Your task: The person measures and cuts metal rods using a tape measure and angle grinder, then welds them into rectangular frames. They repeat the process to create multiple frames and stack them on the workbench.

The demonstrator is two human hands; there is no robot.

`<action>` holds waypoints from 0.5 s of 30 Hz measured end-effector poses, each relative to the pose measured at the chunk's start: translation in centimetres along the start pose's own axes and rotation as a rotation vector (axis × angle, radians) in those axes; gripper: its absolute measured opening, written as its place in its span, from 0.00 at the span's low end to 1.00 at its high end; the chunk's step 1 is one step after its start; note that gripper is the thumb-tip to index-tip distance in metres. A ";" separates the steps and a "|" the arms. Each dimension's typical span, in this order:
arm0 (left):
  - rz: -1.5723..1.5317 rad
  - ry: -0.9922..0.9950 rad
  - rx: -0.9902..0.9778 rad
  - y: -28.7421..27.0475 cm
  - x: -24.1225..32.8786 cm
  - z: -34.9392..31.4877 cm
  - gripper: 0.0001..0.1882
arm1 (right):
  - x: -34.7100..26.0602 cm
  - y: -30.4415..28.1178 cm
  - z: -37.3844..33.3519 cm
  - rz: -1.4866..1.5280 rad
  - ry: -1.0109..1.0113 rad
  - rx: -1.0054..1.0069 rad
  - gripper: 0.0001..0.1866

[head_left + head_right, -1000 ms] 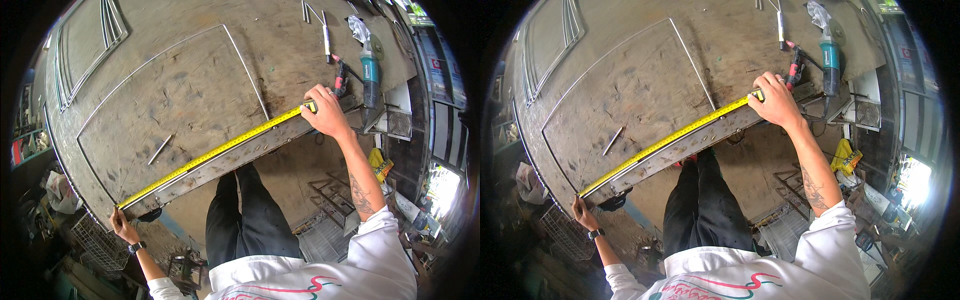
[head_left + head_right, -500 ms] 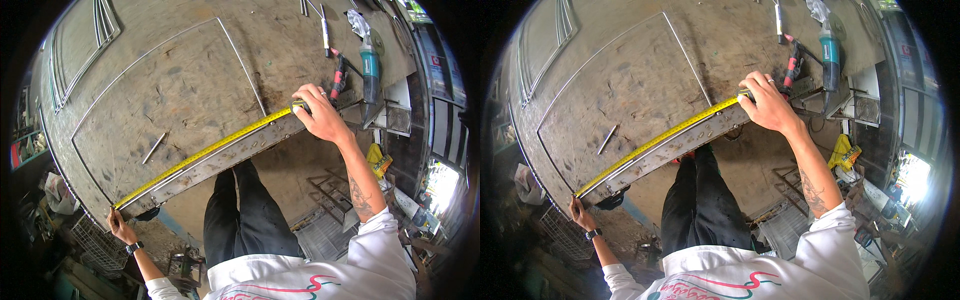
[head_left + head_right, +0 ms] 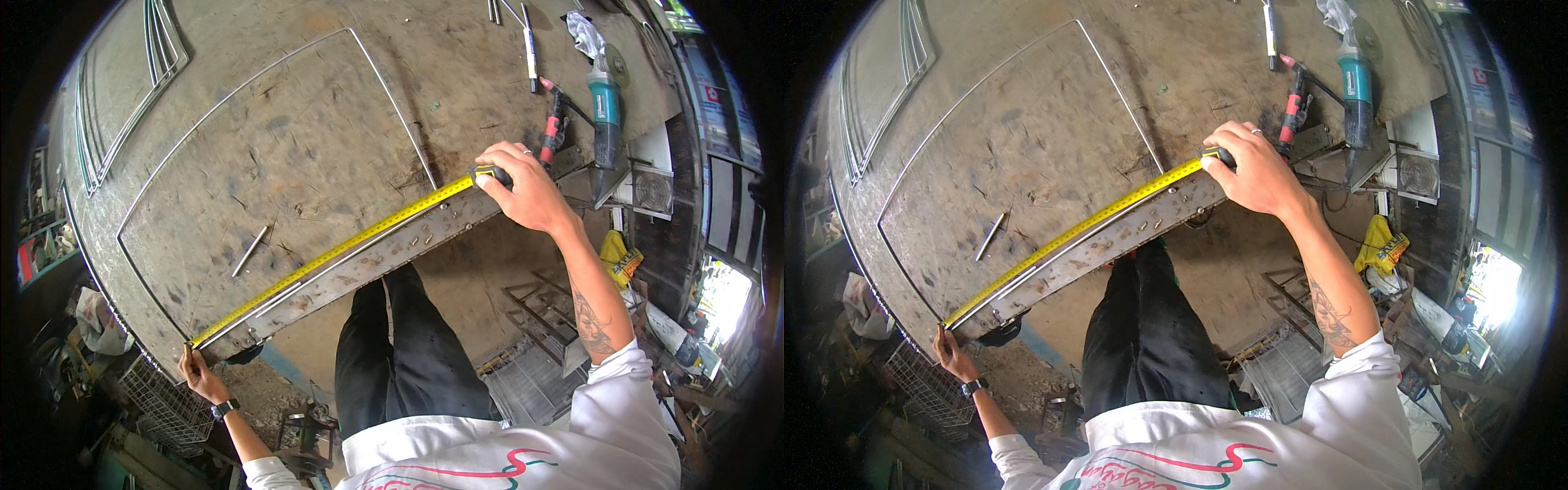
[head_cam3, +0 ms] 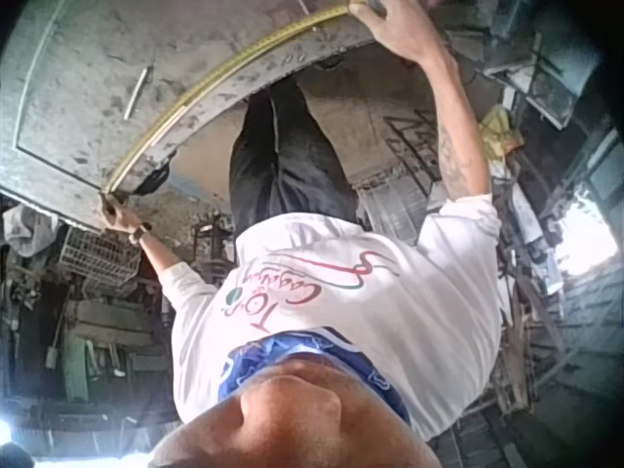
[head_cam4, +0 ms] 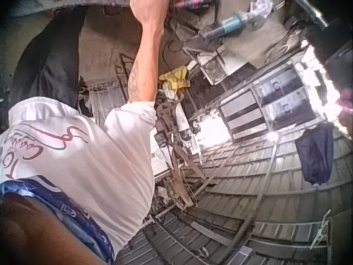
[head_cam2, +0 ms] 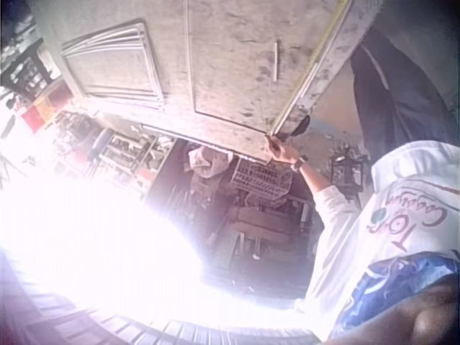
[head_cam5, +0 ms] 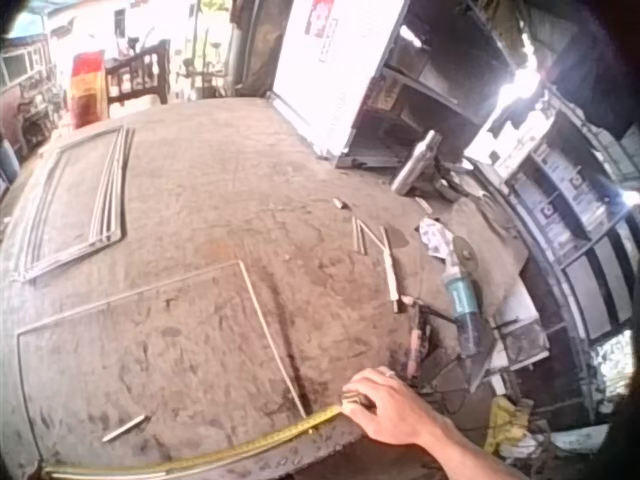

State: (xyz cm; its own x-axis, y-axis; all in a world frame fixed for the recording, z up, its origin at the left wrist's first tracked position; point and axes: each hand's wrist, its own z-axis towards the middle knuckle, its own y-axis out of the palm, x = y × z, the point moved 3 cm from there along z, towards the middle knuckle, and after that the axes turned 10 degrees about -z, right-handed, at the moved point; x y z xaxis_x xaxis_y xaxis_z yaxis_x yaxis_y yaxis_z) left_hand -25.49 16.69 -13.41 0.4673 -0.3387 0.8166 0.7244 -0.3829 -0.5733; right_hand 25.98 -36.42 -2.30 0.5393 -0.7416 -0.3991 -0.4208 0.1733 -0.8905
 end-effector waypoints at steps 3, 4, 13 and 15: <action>-0.030 0.004 -0.008 -0.3 -0.5 0.0 0.15 | -0.2 0.3 0.2 -0.010 -0.005 0.030 0.14; -0.035 -0.009 -0.006 -0.2 -0.4 -0.1 0.15 | -0.2 0.5 0.3 -0.020 -0.010 0.037 0.14; -0.022 -0.002 -0.002 -0.4 -1.3 0.0 0.14 | -1.0 0.9 0.5 -0.037 0.071 0.091 0.13; -0.010 0.016 -0.003 -0.4 -1.4 -0.1 0.14 | -0.7 1.1 0.4 -0.044 0.094 0.062 0.15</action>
State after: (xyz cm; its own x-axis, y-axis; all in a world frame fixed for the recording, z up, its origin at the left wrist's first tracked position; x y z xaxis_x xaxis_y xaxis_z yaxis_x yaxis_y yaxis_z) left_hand -26.55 17.24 -14.34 0.4517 -0.3486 0.8212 0.7275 -0.3888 -0.5652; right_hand 25.41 -35.43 -3.06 0.4843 -0.8062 -0.3398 -0.3508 0.1769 -0.9196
